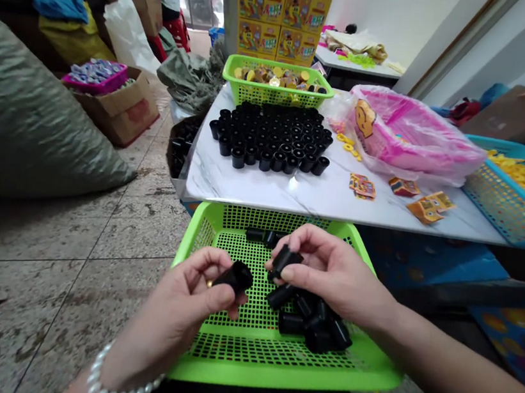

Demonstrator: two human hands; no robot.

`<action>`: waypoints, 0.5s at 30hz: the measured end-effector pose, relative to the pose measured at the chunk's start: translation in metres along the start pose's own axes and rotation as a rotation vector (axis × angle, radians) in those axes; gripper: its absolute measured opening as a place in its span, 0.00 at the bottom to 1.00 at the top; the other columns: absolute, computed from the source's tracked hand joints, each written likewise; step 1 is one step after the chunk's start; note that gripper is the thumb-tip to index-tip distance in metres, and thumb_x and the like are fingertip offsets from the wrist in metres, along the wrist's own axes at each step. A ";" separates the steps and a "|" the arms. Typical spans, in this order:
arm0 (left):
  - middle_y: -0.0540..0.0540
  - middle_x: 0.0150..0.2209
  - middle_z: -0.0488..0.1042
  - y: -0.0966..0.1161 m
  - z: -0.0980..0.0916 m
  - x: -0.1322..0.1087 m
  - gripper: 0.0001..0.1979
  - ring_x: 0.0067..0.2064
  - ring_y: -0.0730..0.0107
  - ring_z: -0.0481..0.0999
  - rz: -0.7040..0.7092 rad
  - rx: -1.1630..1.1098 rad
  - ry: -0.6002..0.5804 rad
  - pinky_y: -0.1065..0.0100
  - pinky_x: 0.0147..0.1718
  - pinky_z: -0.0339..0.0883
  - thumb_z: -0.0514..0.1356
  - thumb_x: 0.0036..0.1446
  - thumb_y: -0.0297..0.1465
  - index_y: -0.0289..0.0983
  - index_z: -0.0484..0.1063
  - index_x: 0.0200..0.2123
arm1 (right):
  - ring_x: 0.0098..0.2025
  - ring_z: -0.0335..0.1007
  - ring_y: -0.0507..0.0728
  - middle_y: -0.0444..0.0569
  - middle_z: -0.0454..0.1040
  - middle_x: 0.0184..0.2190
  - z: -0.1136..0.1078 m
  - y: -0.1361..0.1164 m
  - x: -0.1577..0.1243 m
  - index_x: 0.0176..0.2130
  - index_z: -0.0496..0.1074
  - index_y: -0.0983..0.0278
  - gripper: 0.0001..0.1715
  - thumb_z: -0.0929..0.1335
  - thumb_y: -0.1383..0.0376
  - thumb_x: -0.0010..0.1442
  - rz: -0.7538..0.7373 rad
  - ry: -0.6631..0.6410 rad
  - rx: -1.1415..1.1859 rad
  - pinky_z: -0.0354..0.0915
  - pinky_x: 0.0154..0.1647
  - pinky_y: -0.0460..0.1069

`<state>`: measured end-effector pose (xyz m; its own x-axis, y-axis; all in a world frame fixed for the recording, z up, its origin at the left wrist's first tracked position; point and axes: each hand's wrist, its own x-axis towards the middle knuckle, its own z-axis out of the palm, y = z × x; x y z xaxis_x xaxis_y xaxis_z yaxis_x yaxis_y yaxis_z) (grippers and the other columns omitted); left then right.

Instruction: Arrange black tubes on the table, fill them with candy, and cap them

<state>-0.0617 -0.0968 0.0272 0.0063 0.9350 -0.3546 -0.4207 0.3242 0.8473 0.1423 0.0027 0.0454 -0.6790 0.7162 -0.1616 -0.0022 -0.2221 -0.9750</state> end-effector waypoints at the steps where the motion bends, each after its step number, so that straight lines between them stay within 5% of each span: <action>1: 0.50 0.34 0.74 -0.002 0.001 -0.001 0.15 0.32 0.72 0.76 -0.014 -0.022 -0.011 0.71 0.33 0.70 0.71 0.48 0.33 0.39 0.71 0.38 | 0.44 0.75 0.53 0.46 0.75 0.40 0.003 -0.001 -0.001 0.44 0.68 0.61 0.18 0.74 0.65 0.55 -0.034 0.017 0.043 0.72 0.47 0.50; 6: 0.44 0.46 0.75 -0.007 0.003 -0.002 0.18 0.42 0.63 0.76 -0.006 0.190 -0.124 0.60 0.45 0.71 0.66 0.55 0.34 0.41 0.72 0.49 | 0.53 0.74 0.55 0.48 0.76 0.51 0.016 0.003 -0.012 0.59 0.68 0.55 0.25 0.69 0.63 0.62 -0.180 0.039 -0.238 0.70 0.57 0.54; 11: 0.45 0.41 0.75 -0.010 0.004 -0.005 0.11 0.45 0.61 0.73 0.047 0.514 -0.213 0.59 0.47 0.69 0.61 0.56 0.34 0.40 0.76 0.43 | 0.54 0.73 0.57 0.46 0.76 0.52 0.022 0.021 -0.027 0.58 0.70 0.52 0.24 0.68 0.66 0.63 -0.401 0.096 -0.673 0.70 0.58 0.55; 15: 0.47 0.41 0.76 -0.019 0.003 -0.008 0.10 0.46 0.62 0.73 0.092 0.714 -0.246 0.60 0.50 0.66 0.61 0.57 0.30 0.42 0.75 0.43 | 0.50 0.75 0.55 0.46 0.78 0.48 0.026 0.039 -0.038 0.62 0.64 0.53 0.30 0.68 0.67 0.63 -0.510 0.017 -0.785 0.72 0.54 0.52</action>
<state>-0.0513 -0.1100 0.0156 0.2372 0.9407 -0.2423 0.2592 0.1791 0.9491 0.1483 -0.0502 0.0178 -0.7215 0.6151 0.3179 0.2039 0.6275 -0.7514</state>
